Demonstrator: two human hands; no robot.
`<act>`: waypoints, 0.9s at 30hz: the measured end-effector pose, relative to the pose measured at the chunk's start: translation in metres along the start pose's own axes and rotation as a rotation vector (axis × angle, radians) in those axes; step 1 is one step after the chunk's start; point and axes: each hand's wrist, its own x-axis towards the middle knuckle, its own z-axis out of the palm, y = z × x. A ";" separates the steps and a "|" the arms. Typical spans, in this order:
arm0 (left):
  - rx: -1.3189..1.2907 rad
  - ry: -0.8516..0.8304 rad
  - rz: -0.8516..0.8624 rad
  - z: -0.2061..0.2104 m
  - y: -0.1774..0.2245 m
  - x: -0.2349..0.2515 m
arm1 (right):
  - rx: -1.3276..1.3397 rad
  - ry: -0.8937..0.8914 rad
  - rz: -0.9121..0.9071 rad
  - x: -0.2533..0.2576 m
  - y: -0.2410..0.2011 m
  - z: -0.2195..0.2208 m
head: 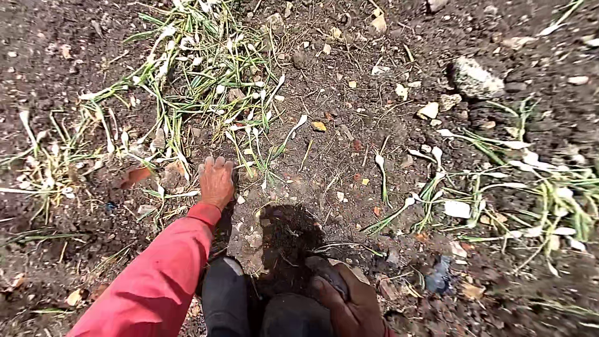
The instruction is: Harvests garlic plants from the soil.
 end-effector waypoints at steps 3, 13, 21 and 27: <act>-0.204 0.069 0.131 -0.009 -0.025 -0.018 | 0.241 -0.058 -0.044 0.029 -0.058 -0.036; -0.545 -0.136 -0.012 -0.021 -0.020 -0.105 | 0.037 -0.166 -0.099 0.129 -0.040 0.077; -0.326 -0.382 0.168 0.024 0.059 -0.098 | 0.305 -0.018 -0.085 0.071 -0.051 0.014; -0.081 0.124 -0.132 -0.015 -0.071 -0.091 | 0.620 -0.116 -0.380 0.153 -0.154 0.026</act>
